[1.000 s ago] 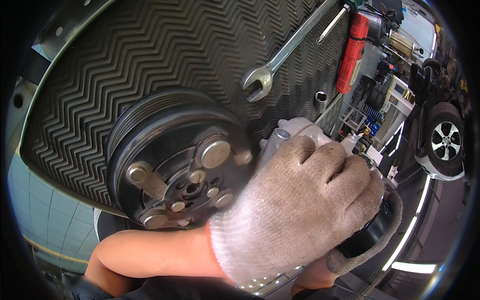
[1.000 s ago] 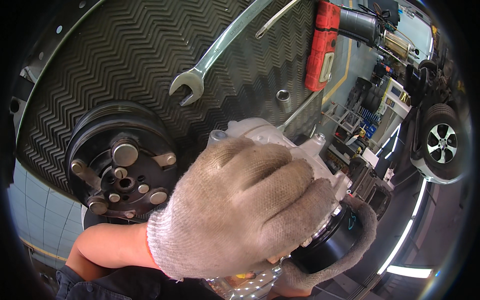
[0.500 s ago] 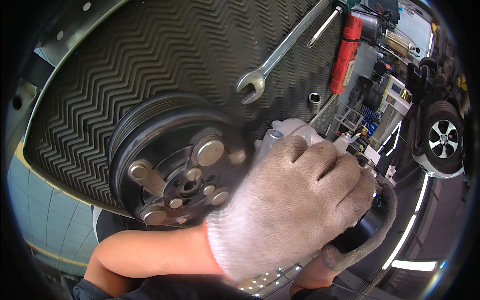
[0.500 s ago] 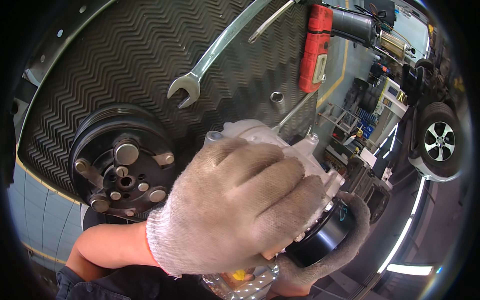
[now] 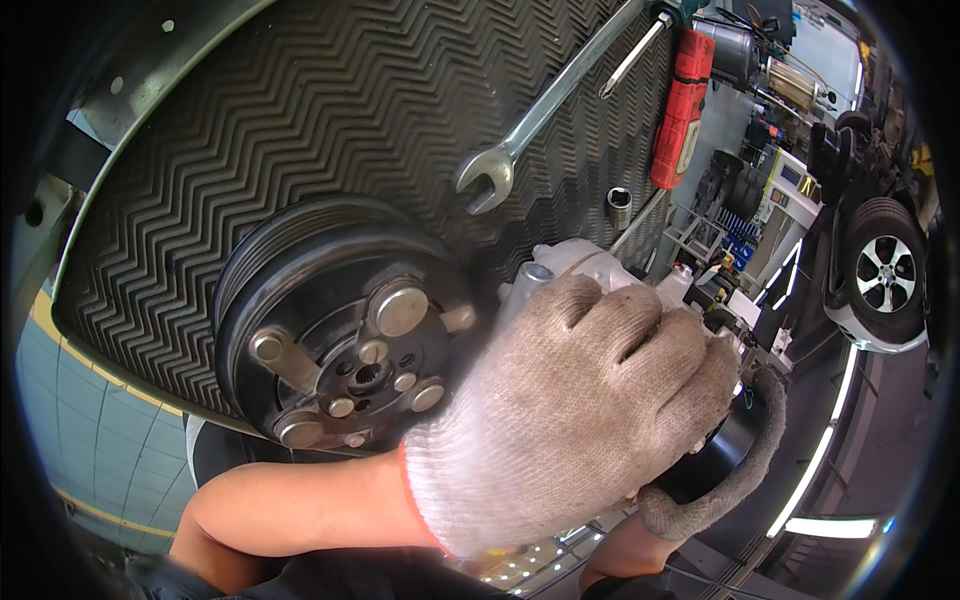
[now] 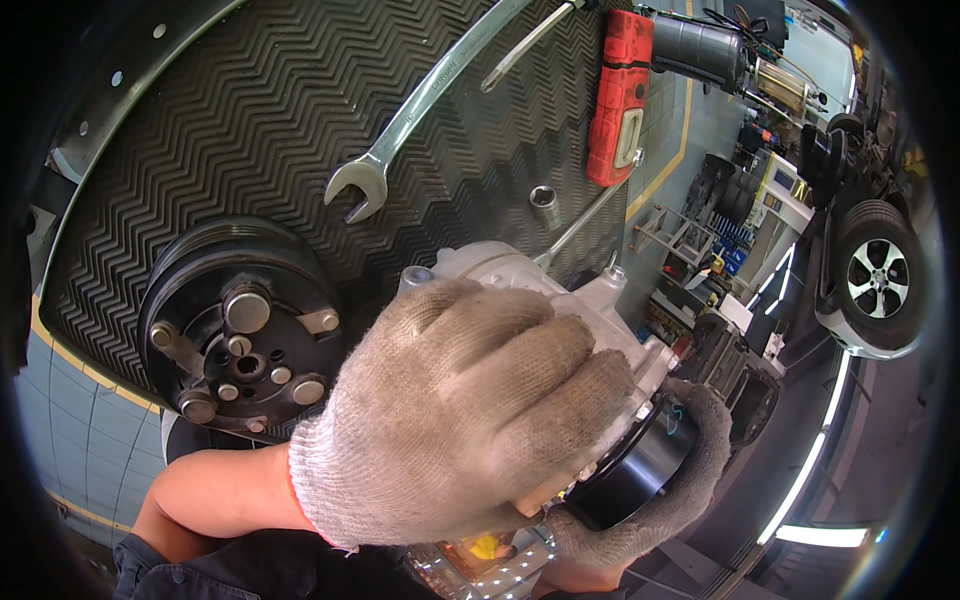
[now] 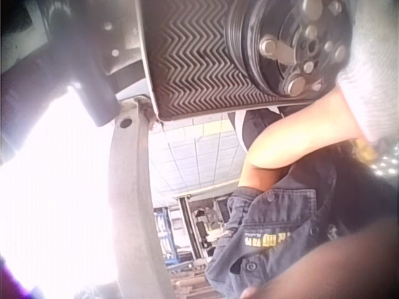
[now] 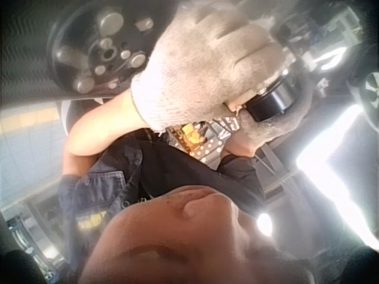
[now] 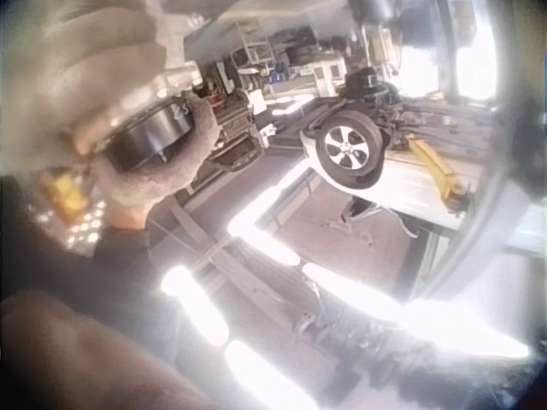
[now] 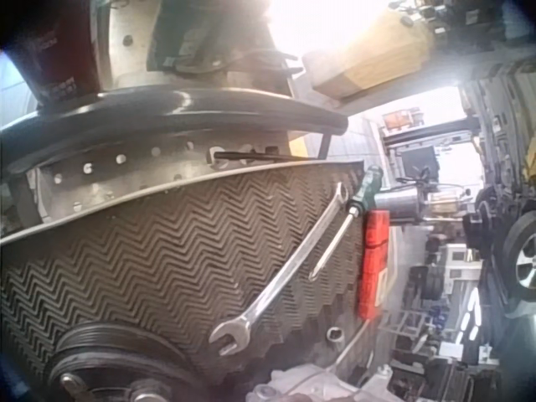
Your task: The person assembles a car air conditioning compressor on a workbench. They attach a black pulley to the compressor shaft, connect a red and black wire to a sensor, and secure the pulley with a bolt and nut using pliers and a wrench.
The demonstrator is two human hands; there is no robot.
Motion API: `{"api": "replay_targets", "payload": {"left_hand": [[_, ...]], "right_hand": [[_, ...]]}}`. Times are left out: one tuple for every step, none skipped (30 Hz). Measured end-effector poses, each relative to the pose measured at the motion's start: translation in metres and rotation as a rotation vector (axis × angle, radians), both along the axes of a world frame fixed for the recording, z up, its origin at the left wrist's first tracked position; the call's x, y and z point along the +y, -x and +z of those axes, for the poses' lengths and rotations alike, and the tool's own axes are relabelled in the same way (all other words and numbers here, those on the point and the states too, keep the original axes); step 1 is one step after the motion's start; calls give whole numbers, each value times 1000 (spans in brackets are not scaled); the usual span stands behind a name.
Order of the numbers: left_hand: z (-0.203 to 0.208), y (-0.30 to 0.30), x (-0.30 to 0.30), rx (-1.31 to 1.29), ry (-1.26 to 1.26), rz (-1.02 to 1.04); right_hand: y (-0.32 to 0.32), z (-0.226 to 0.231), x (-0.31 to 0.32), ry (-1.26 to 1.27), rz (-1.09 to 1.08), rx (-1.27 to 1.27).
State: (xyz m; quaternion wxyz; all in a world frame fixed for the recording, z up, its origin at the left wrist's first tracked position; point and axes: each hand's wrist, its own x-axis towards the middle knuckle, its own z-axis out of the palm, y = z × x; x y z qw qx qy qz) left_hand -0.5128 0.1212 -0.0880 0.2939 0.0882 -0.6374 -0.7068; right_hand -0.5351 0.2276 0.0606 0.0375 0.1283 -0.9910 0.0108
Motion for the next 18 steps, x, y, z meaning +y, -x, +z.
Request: {"api": "replay_targets", "payload": {"left_hand": [[0,0,0,-3,2,-2],[0,0,0,-6,5,-4],[0,0,0,-6,19,1],[0,0,0,-4,26,3],[-1,1,1,-3,33,6],[-1,1,1,1,30,5],[-1,2,2,10,35,7],[-1,2,2,8,25,9],[-2,3,2,12,24,13],[-2,3,2,15,23,18],[-2,2,1,9,17,9],[-2,2,1,1,11,1],[-2,1,0,-2,15,0],[-1,0,-1,-6,18,-2],[-1,0,-2,-6,31,2],[-1,-1,-2,-3,35,8],[-1,-2,-3,-12,31,-7],[-1,-3,-3,-18,20,-18]], "right_hand": [[1,-4,0,-6,56,42],[1,-5,-2,-30,152,26],[2,-7,-4,-10,118,63],[3,-7,-6,-7,126,42],[4,-9,-9,-11,126,41],[4,-10,-12,-12,109,63],[1,-15,-15,-20,85,105],[-1,-16,-19,-43,78,99],[-4,-19,-22,-52,43,155],[-5,-19,-26,-75,25,161],[-7,-20,-27,-102,51,150],[-9,-22,-28,-83,-3,174],[-10,-23,-28,-66,-12,181],[-9,-22,-26,-58,-2,173],[-8,-21,-23,-51,8,165],[-7,-17,-19,-51,38,141],[-3,-11,-14,-82,118,85],[0,-6,-8,30,97,32]]}}
